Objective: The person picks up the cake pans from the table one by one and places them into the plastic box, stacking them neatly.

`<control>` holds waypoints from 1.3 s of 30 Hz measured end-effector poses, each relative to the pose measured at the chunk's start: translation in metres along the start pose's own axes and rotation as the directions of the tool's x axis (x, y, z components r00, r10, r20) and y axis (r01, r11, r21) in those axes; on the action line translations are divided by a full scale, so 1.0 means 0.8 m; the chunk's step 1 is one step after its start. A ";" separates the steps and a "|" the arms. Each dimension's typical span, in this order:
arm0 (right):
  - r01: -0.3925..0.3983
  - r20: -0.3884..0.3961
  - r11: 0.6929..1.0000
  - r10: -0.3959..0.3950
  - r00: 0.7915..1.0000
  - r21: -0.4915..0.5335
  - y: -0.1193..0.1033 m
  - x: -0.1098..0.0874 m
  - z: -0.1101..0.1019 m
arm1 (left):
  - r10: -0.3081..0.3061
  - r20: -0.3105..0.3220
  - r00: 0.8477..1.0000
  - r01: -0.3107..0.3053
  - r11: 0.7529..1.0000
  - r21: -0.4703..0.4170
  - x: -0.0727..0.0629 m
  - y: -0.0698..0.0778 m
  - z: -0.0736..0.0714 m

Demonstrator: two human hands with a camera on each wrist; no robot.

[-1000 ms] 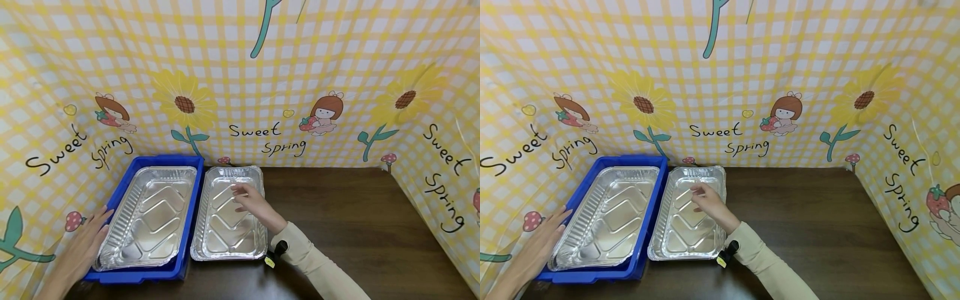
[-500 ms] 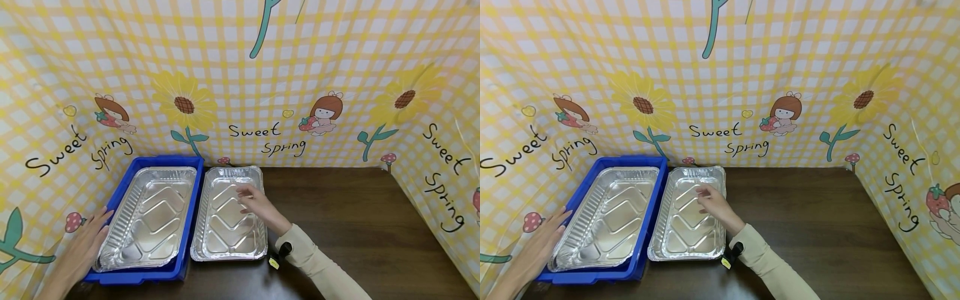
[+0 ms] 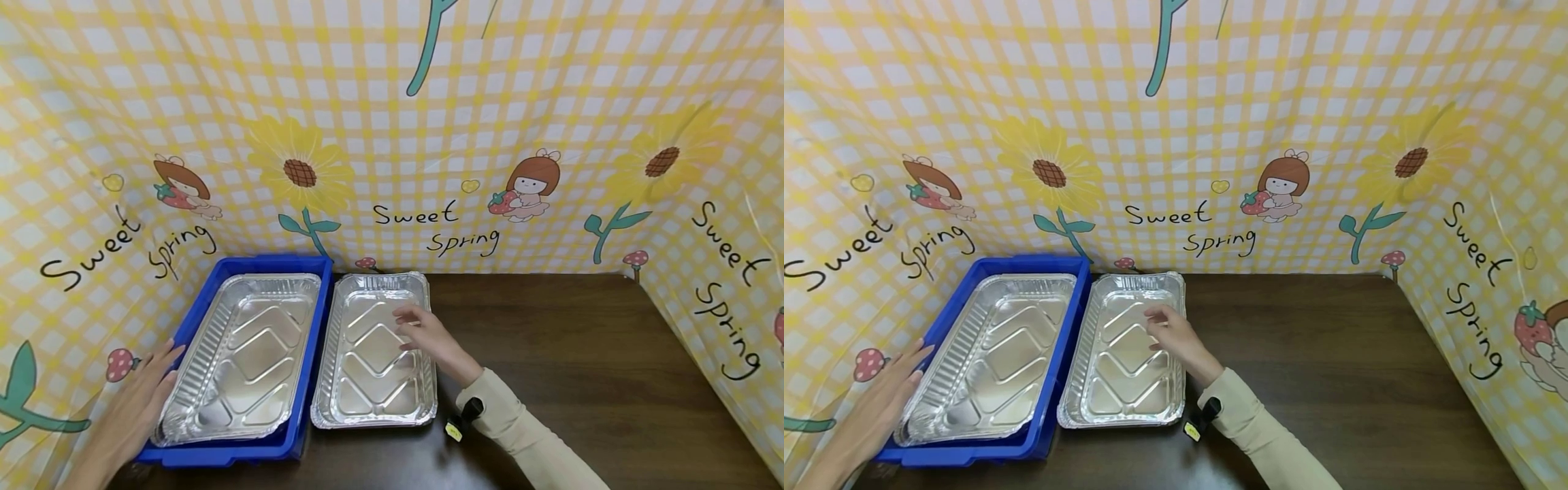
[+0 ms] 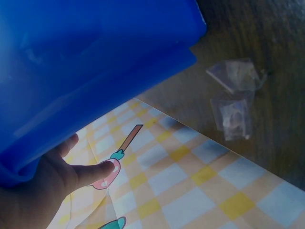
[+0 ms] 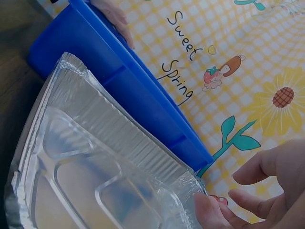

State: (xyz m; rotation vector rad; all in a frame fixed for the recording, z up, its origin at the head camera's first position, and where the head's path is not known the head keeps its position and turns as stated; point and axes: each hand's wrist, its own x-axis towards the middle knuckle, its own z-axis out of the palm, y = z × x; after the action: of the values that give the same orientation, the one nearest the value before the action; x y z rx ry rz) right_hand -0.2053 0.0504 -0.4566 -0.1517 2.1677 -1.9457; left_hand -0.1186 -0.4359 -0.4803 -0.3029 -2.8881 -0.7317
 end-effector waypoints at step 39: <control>0.023 -0.102 0.999 -0.026 0.994 -0.032 0.018 -0.014 -0.022 | 0.024 -0.032 0.999 -0.024 1.000 0.000 -0.003 0.000 0.002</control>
State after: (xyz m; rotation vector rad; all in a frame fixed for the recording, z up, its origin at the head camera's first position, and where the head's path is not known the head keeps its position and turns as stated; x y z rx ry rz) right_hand -0.1977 0.0712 -0.4684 -0.0856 2.2713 -1.9757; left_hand -0.1167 -0.4352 -0.4820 -0.3222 -2.8496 -0.7271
